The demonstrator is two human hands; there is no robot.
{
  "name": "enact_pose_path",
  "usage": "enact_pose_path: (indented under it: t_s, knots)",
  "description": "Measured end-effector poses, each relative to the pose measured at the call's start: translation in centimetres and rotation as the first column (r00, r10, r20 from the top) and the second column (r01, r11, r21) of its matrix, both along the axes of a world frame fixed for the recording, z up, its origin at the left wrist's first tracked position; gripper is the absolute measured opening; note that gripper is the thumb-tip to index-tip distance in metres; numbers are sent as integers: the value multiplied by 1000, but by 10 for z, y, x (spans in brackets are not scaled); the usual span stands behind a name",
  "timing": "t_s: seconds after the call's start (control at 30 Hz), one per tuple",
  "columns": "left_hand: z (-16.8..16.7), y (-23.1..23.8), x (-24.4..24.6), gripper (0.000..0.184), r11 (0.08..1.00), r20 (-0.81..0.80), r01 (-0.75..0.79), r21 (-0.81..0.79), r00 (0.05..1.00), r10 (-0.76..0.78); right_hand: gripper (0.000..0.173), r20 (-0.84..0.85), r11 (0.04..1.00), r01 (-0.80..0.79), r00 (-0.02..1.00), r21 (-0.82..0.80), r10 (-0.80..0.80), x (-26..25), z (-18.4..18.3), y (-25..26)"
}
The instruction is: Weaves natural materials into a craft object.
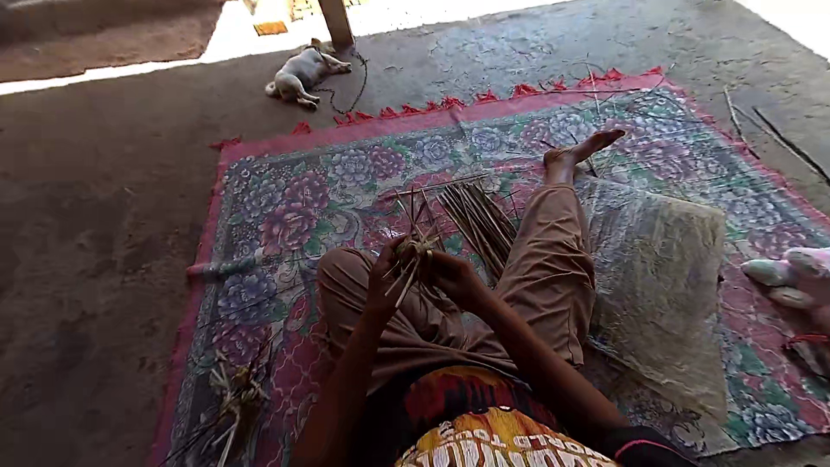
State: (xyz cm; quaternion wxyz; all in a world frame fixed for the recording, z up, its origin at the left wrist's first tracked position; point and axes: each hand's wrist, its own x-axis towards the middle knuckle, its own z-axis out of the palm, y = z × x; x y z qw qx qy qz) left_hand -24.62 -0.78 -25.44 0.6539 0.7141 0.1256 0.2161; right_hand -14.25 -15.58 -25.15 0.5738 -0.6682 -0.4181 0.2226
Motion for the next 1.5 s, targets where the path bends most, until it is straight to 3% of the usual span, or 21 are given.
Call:
enact_pose_path:
  t_s: [0.1, 0.17, 0.23, 0.33, 0.47, 0.63, 0.77, 0.93, 1.07, 1.2, 1.4, 1.5]
  knots:
    - [16, -9, 6, 63, 941, 39, -25, -338, 998, 41, 30, 4, 980, 93, 995, 178, -95, -4, 0, 0]
    - [22, -11, 7, 46, 872, 61, -44, -487, 995, 84, 24, 15, 985, 76, 997, 154, -79, -2, 0, -2]
    - [31, -13, 6, 33, 824, -17, -133, -550, 989, 148, 13, -11, 999, -29, 1000, 32, 30, 4, 1, -8]
    - [30, -8, 0, 48, 877, -86, -132, -462, 991, 104, 11, -44, 987, -111, 993, -119, 106, 11, 13, -17]
    - [28, -5, -1, 59, 957, -66, 1, -290, 998, -21, 18, 3, 998, 15, 1000, -63, -15, 11, 34, -20]
    - [27, -9, 3, 64, 989, -22, 94, -113, 995, -97, 18, -253, 978, -173, 957, -115, 139, 5, 24, -13]
    - [23, -8, 4, 64, 991, -49, 115, -69, 992, -119, 11, -442, 972, -212, 885, -105, 146, -3, 8, -5]
    - [22, -3, 2, 70, 984, -111, 31, -176, 993, -51, 8, -527, 961, -272, 825, -56, 202, 3, 19, -11]
    - [16, -2, 2, 63, 966, -94, 16, -259, 995, -41, 10, -481, 992, -110, 867, 69, 130, 9, 30, -16]
    - [18, -7, 4, 68, 951, -125, 14, -308, 991, -55, 12, -363, 981, 50, 931, 190, 23, 6, 24, -12]
    - [19, -10, 2, 72, 944, -86, 36, -328, 994, -68, 11, -181, 965, 142, 978, 218, -103, 3, 14, -11]
    - [21, -11, 4, 76, 955, -78, 15, -295, 996, -40, 10, -12, 964, 171, 985, 204, -172, 3, 12, -9]
